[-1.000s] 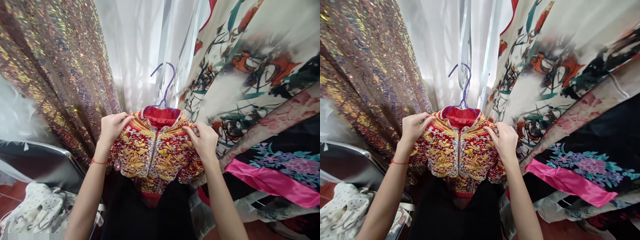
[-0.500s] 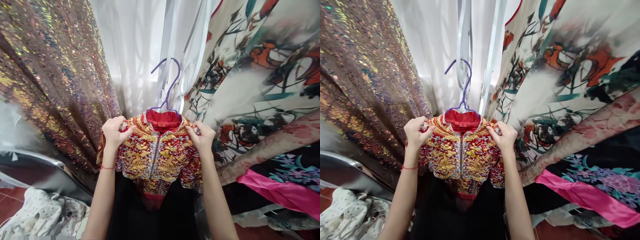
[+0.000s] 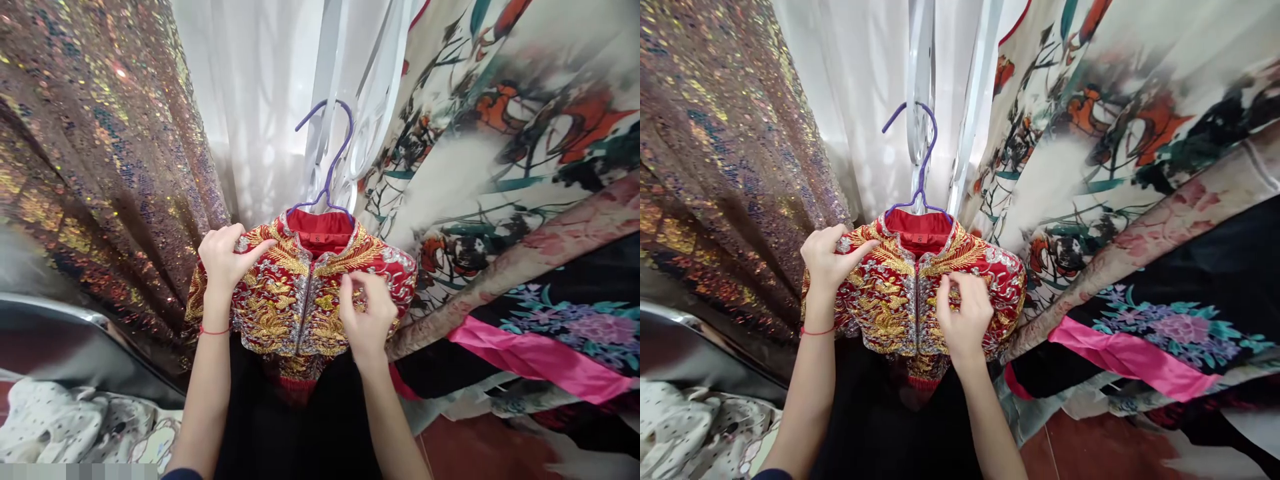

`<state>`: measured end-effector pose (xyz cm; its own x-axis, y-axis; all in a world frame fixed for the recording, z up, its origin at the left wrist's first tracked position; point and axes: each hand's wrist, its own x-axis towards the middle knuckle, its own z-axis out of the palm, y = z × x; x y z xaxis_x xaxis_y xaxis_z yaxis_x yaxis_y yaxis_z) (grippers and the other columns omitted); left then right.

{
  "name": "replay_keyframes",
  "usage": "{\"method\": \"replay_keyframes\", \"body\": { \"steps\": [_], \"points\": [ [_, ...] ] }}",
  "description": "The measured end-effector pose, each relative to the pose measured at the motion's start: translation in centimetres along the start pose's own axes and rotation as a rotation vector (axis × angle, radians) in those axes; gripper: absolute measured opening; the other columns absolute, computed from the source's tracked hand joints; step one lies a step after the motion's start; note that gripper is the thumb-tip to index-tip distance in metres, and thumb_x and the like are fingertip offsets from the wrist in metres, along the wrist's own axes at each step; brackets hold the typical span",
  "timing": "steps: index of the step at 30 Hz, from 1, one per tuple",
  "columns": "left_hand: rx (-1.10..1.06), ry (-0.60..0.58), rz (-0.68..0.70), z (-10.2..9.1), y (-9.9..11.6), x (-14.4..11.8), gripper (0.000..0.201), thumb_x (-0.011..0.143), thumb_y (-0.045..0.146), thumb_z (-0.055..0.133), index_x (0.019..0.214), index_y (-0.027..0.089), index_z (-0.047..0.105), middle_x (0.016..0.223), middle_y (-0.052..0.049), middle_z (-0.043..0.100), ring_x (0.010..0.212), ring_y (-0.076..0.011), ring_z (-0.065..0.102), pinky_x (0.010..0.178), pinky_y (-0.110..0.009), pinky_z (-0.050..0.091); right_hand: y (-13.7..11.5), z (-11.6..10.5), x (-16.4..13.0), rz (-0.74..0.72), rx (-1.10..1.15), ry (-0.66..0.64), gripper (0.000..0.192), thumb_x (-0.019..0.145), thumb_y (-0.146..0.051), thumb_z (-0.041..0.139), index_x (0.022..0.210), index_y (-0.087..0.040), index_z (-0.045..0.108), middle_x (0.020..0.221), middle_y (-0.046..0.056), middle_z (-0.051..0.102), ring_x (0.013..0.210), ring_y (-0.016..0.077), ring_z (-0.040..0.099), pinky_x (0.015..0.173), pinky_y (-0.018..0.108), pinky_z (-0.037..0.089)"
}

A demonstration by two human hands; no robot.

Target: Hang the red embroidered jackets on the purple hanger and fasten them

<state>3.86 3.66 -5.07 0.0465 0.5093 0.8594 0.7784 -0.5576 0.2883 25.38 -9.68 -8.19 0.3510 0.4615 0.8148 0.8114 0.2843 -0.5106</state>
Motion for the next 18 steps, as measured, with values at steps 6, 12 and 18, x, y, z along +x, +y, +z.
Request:
{"method": "replay_keyframes", "body": {
  "steps": [6,12,18],
  "points": [
    [0.021,0.014,-0.013,-0.9,1.0,-0.6,0.064,0.077,0.070,0.066,0.059,0.022,0.027,0.054,0.004,0.032,0.055,-0.0135,0.029,0.062,-0.031,0.022,-2.3,3.6,-1.1,0.561,0.558,-0.345,0.029,0.085,-0.048,0.066,0.081,-0.019,0.063,0.065,0.001,0.067,0.052,0.0119,0.059,0.049,0.023,0.047],
    [0.018,0.004,-0.021,-1.0,1.0,-0.6,0.065,0.077,0.069,0.067,0.059,0.022,0.026,0.054,0.004,0.031,0.055,-0.0139,0.029,0.062,-0.031,0.022,-3.1,4.1,-0.6,0.668,0.687,-0.276,0.034,0.086,-0.050,0.064,0.073,-0.018,0.062,0.053,-0.003,0.061,0.044,0.0092,0.054,0.045,0.020,0.045],
    [0.017,-0.005,-0.025,-0.8,1.0,-0.7,0.065,0.077,0.069,0.067,0.059,0.023,0.025,0.055,0.004,0.030,0.055,-0.0143,0.029,0.062,-0.032,0.022,-3.1,4.7,-1.8,0.675,0.780,-0.217,0.036,0.087,-0.051,0.063,0.072,-0.019,0.058,0.049,-0.006,0.055,0.039,0.0069,0.047,0.041,0.019,0.039]
  ]
}}
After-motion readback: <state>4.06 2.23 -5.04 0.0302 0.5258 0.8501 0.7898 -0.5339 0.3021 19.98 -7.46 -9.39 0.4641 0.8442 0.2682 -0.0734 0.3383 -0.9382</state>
